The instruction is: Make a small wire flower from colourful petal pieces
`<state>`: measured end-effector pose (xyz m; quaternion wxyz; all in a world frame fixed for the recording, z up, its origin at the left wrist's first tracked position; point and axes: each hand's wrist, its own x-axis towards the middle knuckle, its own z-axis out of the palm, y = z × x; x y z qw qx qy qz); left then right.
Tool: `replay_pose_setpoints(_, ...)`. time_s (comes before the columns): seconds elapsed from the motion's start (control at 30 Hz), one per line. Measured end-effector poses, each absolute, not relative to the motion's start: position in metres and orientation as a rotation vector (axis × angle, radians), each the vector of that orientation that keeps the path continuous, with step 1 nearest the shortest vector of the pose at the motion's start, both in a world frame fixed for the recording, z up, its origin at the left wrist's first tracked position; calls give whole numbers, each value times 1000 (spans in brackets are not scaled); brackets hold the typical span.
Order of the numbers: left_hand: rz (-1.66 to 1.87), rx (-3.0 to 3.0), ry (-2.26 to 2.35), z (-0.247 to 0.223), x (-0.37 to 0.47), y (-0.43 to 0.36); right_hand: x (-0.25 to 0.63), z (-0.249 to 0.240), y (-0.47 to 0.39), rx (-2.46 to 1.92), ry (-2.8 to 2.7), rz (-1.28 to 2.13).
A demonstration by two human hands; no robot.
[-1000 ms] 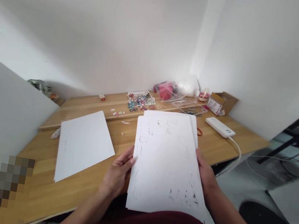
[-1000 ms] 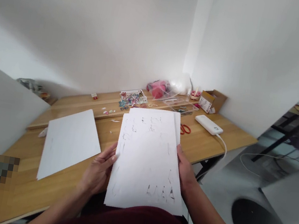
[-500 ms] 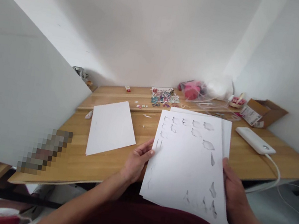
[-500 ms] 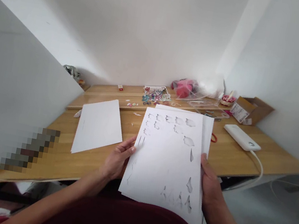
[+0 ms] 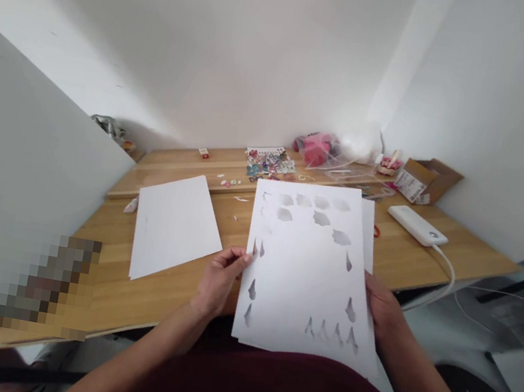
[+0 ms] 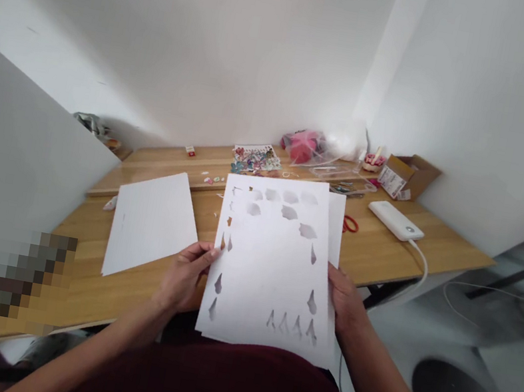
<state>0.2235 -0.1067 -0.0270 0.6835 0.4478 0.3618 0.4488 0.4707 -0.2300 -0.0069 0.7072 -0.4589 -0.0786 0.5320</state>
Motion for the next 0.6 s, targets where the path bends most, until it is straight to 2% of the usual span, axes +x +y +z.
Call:
replay_pose_setpoints(0.27, 1204, 977, 720, 14, 221, -68, 494, -6, -232, -1014, -94, 1162)
replay_pose_setpoints(0.6, 1286, 852, 684, 38, 243, -33, 507, -12, -242, -1064, -33, 1190)
